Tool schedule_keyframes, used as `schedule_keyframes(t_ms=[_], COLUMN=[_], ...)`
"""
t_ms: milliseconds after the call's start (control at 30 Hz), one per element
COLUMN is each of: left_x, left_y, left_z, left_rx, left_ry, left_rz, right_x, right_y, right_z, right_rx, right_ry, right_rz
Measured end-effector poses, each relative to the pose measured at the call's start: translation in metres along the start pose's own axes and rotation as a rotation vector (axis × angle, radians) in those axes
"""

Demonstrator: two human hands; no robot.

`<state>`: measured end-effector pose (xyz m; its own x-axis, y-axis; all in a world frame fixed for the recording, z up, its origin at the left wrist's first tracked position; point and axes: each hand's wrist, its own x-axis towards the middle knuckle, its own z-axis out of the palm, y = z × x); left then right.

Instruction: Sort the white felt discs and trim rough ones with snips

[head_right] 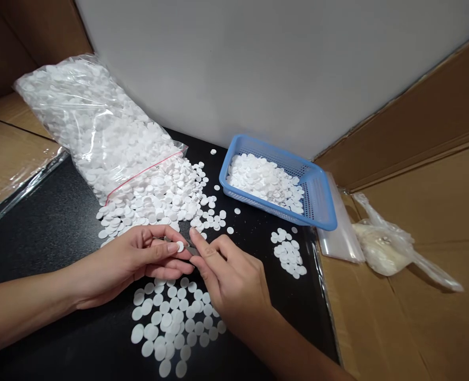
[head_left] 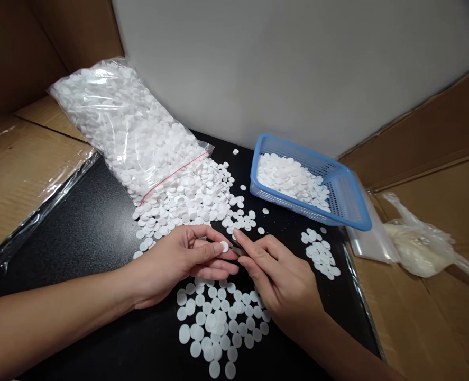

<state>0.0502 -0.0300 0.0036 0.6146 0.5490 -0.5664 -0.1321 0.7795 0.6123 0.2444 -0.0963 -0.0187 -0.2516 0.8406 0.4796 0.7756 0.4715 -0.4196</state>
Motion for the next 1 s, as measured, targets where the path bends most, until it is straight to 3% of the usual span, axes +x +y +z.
schedule_keyframes(t_ms=[333, 1000], left_x=[0.0012, 0.0017], left_y=[-0.0060, -0.0061], left_z=[-0.0054, -0.0038], left_rx=[0.058, 0.087], left_ry=[-0.076, -0.105], left_rz=[0.030, 0.048], right_x=[0.0013, -0.0007], right_y=[-0.0070, -0.0067], right_z=[0.0008, 0.0001], right_rx=[-0.012, -0.074], right_ry=[-0.029, -0.019], right_rz=[0.026, -0.019])
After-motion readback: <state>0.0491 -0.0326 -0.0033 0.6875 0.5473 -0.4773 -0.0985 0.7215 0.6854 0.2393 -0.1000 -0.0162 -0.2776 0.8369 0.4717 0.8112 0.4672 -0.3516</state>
